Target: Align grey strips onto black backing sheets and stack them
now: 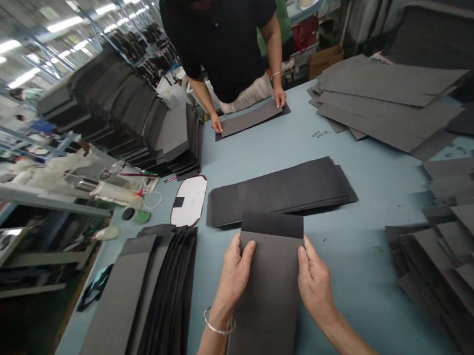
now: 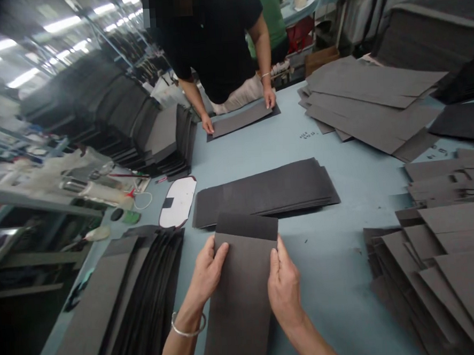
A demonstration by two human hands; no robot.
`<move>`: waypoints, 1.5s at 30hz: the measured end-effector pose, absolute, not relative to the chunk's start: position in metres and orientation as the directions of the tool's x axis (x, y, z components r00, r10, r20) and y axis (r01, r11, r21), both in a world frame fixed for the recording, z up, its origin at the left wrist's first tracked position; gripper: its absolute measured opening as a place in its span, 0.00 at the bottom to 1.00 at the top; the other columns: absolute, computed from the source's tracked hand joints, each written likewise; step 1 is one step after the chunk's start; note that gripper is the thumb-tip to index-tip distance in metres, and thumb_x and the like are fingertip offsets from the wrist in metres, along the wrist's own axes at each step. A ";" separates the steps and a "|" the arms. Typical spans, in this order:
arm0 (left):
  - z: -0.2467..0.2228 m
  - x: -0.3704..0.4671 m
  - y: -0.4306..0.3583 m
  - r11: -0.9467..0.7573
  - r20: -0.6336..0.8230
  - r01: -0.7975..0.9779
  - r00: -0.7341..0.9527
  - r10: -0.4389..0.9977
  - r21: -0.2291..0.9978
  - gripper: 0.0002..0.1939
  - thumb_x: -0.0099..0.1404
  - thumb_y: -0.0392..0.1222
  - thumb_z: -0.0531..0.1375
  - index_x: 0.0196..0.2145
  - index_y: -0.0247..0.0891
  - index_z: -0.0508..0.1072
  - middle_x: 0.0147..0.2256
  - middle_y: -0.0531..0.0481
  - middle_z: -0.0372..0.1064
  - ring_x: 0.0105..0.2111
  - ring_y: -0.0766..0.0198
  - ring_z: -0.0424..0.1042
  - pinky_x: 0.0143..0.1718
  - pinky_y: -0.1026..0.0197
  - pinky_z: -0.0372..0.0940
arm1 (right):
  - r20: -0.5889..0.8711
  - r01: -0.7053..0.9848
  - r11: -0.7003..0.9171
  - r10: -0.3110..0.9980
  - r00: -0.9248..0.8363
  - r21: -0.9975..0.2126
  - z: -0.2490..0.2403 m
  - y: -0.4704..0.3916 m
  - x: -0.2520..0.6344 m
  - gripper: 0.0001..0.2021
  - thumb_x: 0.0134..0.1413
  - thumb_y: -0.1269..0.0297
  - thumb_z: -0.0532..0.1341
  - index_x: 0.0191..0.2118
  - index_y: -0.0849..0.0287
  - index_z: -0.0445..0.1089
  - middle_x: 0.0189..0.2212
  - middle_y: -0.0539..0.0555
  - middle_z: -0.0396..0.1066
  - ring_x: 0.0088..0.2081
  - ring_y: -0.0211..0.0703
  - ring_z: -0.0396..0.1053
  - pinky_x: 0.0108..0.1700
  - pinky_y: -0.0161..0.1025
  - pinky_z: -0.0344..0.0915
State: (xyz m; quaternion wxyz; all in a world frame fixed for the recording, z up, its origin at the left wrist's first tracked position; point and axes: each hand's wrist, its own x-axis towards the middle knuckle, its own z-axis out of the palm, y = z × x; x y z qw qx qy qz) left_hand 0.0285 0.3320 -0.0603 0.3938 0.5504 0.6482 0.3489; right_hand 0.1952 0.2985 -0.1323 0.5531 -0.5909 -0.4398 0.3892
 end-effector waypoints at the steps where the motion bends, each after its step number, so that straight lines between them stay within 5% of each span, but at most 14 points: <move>1: -0.060 0.026 0.332 0.165 -0.127 0.430 -0.117 0.985 0.888 0.16 0.65 0.52 0.56 0.43 0.41 0.72 0.40 0.48 0.74 0.40 0.59 0.70 0.41 0.60 0.63 | 0.027 0.073 0.005 0.954 0.299 -0.997 -0.130 0.298 0.196 0.25 0.65 0.52 0.51 0.62 0.59 0.61 0.58 0.60 0.64 0.60 0.54 0.61 0.62 0.56 0.57; 5: -0.065 0.012 0.336 0.272 -0.234 0.157 -0.225 0.946 0.949 0.16 0.62 0.55 0.59 0.37 0.39 0.75 0.32 0.50 0.75 0.35 0.60 0.71 0.36 0.62 0.63 | 0.013 -0.059 0.023 0.987 0.162 -0.998 -0.112 0.296 0.199 0.21 0.64 0.53 0.53 0.57 0.56 0.68 0.50 0.57 0.72 0.53 0.52 0.68 0.56 0.51 0.65; 8: -0.071 0.002 0.341 0.395 -0.406 -0.110 -0.112 0.907 0.912 0.18 0.58 0.55 0.63 0.38 0.37 0.75 0.30 0.49 0.76 0.30 0.61 0.73 0.32 0.62 0.65 | 0.071 -0.171 0.073 0.997 0.021 -0.983 -0.098 0.296 0.201 0.17 0.63 0.54 0.55 0.51 0.53 0.73 0.39 0.55 0.74 0.42 0.47 0.71 0.46 0.44 0.70; 12: -0.076 -0.003 0.341 0.429 -0.439 -0.184 -0.020 0.898 0.885 0.19 0.57 0.54 0.64 0.38 0.36 0.76 0.31 0.47 0.77 0.29 0.61 0.74 0.32 0.61 0.66 | 0.104 -0.348 0.073 0.992 -0.072 -0.935 -0.090 0.296 0.201 0.16 0.58 0.50 0.61 0.46 0.54 0.75 0.30 0.52 0.68 0.30 0.41 0.65 0.31 0.37 0.68; 19: -0.078 0.006 0.337 0.377 -0.384 -0.188 -0.002 0.923 0.907 0.21 0.57 0.54 0.64 0.42 0.35 0.76 0.34 0.45 0.77 0.32 0.59 0.75 0.35 0.59 0.68 | 0.031 -0.456 -0.030 0.992 -0.125 -0.889 -0.083 0.295 0.201 0.17 0.49 0.49 0.68 0.37 0.57 0.76 0.27 0.50 0.65 0.26 0.37 0.62 0.26 0.35 0.66; 32: -0.079 0.010 0.333 0.359 -0.359 -0.193 0.039 0.933 0.913 0.19 0.61 0.52 0.61 0.45 0.37 0.74 0.36 0.46 0.77 0.33 0.60 0.75 0.34 0.61 0.67 | -0.035 -0.628 -0.192 0.967 -0.253 -0.754 -0.081 0.297 0.201 0.21 0.40 0.54 0.74 0.38 0.58 0.71 0.24 0.47 0.67 0.24 0.35 0.64 0.23 0.33 0.68; 39: -0.084 0.016 0.333 0.360 -0.353 -0.177 0.072 0.933 0.916 0.19 0.62 0.52 0.61 0.45 0.35 0.73 0.36 0.45 0.77 0.34 0.60 0.75 0.35 0.61 0.67 | -0.023 -0.631 -0.261 0.933 -0.359 -0.730 -0.082 0.301 0.211 0.20 0.45 0.57 0.71 0.39 0.56 0.63 0.30 0.47 0.66 0.27 0.36 0.67 0.22 0.32 0.69; 42: -0.091 0.016 0.337 0.358 -0.352 -0.071 0.085 0.932 0.931 0.23 0.64 0.55 0.57 0.48 0.35 0.71 0.42 0.42 0.75 0.41 0.55 0.74 0.43 0.54 0.68 | -0.047 -0.564 -0.266 0.927 -0.371 -0.782 -0.083 0.306 0.216 0.17 0.46 0.58 0.69 0.38 0.57 0.63 0.29 0.47 0.68 0.25 0.35 0.67 0.21 0.32 0.68; 45: -0.096 0.023 0.332 0.218 -0.195 0.282 -0.110 0.975 0.934 0.28 0.65 0.57 0.54 0.54 0.35 0.66 0.52 0.38 0.67 0.54 0.51 0.66 0.56 0.46 0.59 | -0.165 -0.431 -0.259 0.956 -0.243 -0.865 -0.089 0.314 0.220 0.12 0.45 0.61 0.65 0.32 0.57 0.61 0.22 0.45 0.68 0.18 0.33 0.64 0.17 0.30 0.63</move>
